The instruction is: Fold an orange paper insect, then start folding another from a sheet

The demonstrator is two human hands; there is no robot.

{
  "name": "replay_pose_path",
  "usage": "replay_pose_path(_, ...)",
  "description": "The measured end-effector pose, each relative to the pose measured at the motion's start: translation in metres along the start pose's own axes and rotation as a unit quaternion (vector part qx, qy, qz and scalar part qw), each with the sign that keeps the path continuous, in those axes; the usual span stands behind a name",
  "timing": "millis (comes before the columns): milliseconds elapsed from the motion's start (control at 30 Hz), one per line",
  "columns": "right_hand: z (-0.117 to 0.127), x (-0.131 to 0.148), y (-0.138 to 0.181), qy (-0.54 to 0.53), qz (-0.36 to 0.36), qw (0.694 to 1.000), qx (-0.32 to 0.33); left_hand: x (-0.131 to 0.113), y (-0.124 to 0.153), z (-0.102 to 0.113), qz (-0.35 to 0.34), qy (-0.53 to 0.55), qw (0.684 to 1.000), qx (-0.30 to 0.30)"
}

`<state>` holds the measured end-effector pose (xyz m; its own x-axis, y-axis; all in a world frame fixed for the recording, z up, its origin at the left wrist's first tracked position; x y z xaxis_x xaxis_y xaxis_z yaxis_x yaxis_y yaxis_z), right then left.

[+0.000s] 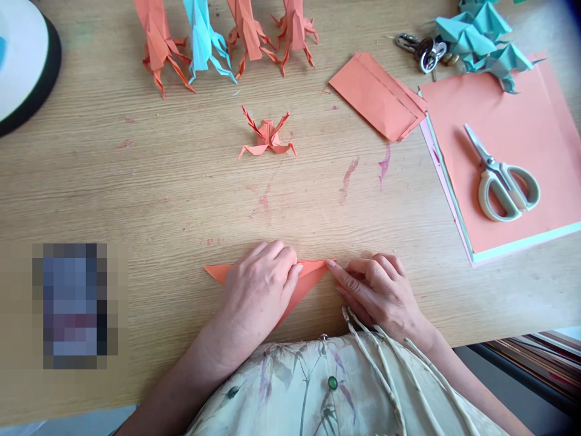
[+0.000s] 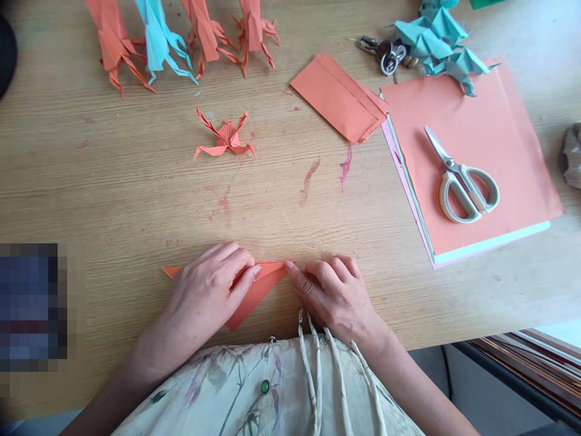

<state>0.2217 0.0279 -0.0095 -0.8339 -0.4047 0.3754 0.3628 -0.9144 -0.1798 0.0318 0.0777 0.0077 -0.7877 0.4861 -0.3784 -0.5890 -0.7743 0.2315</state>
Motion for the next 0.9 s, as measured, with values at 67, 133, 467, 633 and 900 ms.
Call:
replay_pose_path(67, -0.0003, 0.0002, -0.0003, 0.003, -0.001, 1.000, -0.002, -0.0005, 0.0004, 0.0003, 0.000, 0.000, 1.000, -0.001)
replay_pose_path(133, -0.0003, 0.0004, -0.0004, 0.004, -0.001, 1.000, -0.003, -0.0010, 0.0006, 0.0005, -0.001, -0.002, 1.000, -0.002)
replay_pose_path(467, -0.0012, 0.0001, 0.0001, -0.003, -0.001, 1.000, 0.004, -0.0001, 0.0004, -0.0018, -0.003, -0.021, 1.000, -0.018)
replay_pose_path(633, -0.0015, 0.0025, -0.0004, 0.005, 0.022, 1.000, 0.004, -0.0005, -0.0011, -0.0028, -0.015, -0.041, 0.999, -0.033)
replay_pose_path(900, -0.0037, 0.0057, 0.0001, 0.012, 0.044, 0.999, 0.016, -0.0007, -0.0018, -0.0040, -0.014, -0.043, 0.998, -0.046)
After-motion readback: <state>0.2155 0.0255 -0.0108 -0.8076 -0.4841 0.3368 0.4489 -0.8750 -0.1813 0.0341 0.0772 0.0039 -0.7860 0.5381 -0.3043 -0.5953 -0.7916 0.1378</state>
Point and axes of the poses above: each hand's wrist, its own y-axis away from the middle knuckle, its own z-axis out of the back of the hand, x = y × z, the point moved 4 cm from there along -y, towards the middle knuckle, and after that the axes turned 9 degrees about -z, right-handed, at the moved point
